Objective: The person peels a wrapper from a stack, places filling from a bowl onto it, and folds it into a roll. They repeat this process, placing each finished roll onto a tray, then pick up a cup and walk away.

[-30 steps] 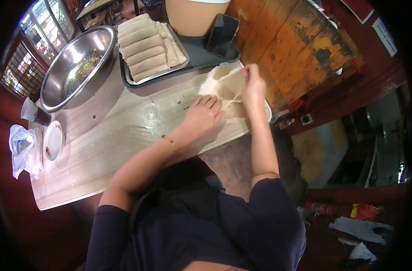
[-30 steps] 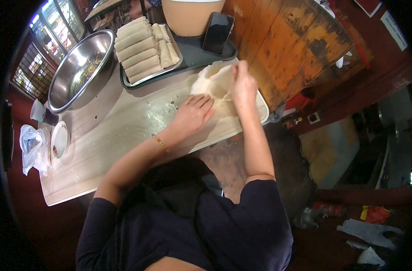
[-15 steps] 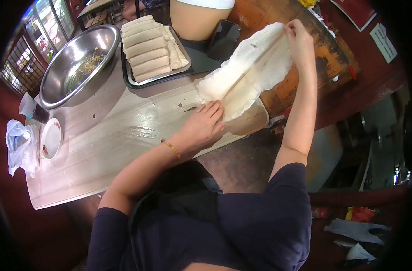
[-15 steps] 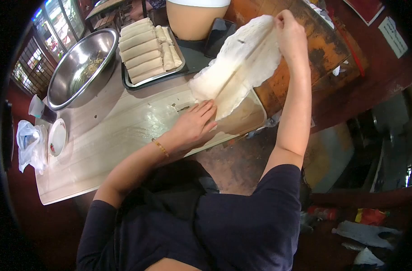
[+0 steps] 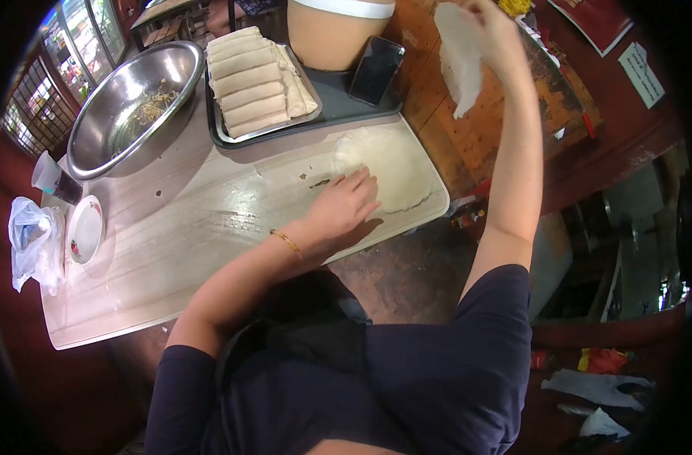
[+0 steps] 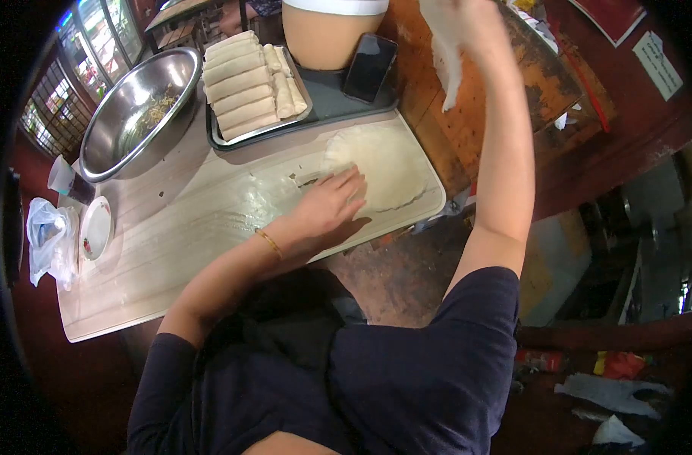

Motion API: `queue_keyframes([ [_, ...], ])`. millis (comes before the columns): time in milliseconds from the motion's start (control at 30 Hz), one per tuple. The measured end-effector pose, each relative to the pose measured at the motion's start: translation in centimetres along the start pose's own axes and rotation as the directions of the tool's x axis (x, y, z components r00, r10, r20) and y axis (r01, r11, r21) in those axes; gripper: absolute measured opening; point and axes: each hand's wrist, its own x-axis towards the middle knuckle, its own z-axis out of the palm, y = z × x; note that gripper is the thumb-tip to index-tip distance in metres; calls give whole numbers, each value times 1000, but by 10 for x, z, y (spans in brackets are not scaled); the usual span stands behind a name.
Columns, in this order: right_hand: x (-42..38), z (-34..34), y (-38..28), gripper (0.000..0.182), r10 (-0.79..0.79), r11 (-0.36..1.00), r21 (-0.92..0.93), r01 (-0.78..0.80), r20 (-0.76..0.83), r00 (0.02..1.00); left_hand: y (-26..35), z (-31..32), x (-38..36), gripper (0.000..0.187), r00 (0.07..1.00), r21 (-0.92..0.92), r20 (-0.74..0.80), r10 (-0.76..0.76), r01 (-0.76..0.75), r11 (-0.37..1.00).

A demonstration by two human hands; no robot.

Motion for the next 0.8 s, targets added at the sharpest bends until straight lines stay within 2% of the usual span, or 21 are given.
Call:
queue_keyframes([
  [33, -21, -2, -62, 18, 82, 996, -25, -81, 45, 996, -7, 3, -1, 51, 998, -93, -54, 16, -21, 995],
  [67, -25, 12, -62, 20, -11, 999, 51, 7, 81, 997, -14, 4, -1, 52, 994, -183, -108, 27, -46, 982],
  [100, -37, 5, -99, 21, 151, 967, 165, -193, 237, 960, -14, -10, 2, 52, 994, -184, -106, 26, -45, 982],
  [133, -41, 18, -82, 19, 24, 953, 275, -126, 348, 937, -9, -36, 7, 56, 975, -441, -66, -211, 161, 883],
  [167, -49, 26, -83, 17, -50, 922, 377, -94, 356, 933, -9, -50, 9, 61, 907, -653, 37, -421, 341, 677],
  [200, -57, 30, -89, 16, -125, 877, 475, -64, 355, 926, -16, -52, 8, 61, 905, -651, 41, -424, 347, 675],
  [267, -69, 24, -104, 12, -120, 730, 627, -271, 508, 853, -32, -56, 3, 65, 803, -922, -9, -596, 225, 316],
  [300, -74, 34, -101, 9, -133, 630, 699, -338, 526, 840, -38, -67, -4, 65, 801, -920, -8, -599, 229, 318],
  [333, -80, 52, -95, 9, -120, 540, 740, -401, 539, 834, -43, -87, -12, 61, 779, -954, 125, -614, 264, 140],
  [367, -86, 61, -93, 10, -72, 515, 708, -483, 598, 799, -50, -102, -20, 58, 754, -955, 258, -605, 293, -41],
  [400, -92, 72, -92, 11, -28, 486, 669, -562, 655, 755, -59, -110, -27, 58, 751, -954, 259, -607, 296, -41],
  [467, -110, 113, -79, 13, 79, 441, 579, -686, 736, 672, -79, -123, -42, 43, 746, -874, 313, -588, 469, 130],
  [500, -123, 139, -69, 15, 95, 418, 549, -724, 766, 636, -91, -129, -52, 43, 745, -873, 314, -589, 470, 129],
  [533, -136, 160, -60, 17, 111, 394, 518, -759, 793, 598, -104, -136, -63, 33, 742, -810, 340, -578, 543, 221],
  [567, -146, 169, -60, 19, 137, 480, 461, -746, 801, 583, -113, -140, -70, 23, 737, -733, 366, -569, 604, 311],
  [600, -157, 175, -59, 21, 165, 560, 399, -726, 805, 570, -116, -144, -75, 23, 736, -732, 367, -569, 606, 311],
  [633, -167, 182, -55, 29, 151, 759, 373, -533, 696, 702, -118, -149, -78, 18, 706, -655, 353, -614, 655, 376],
  [667, -176, 184, -48, 29, 152, 758, 373, -535, 696, 702, -119, -153, -81, 14, 677, -570, 332, -657, 699, 432],
  [733, -192, 172, -49, 36, 46, 961, 180, -211, 648, 760, -128, -154, -85, 13, 651, -504, 334, -682, 734, 455],
  [767, -197, 161, -50, 38, 58, 931, 211, -299, 721, 690, -134, -149, -87, 14, 690, -490, 293, -662, 703, 516],
  [800, -203, 156, -52, 38, 58, 931, 210, -299, 723, 688, -133, -149, -85, 16, 727, -472, 253, -638, 669, 575],
])
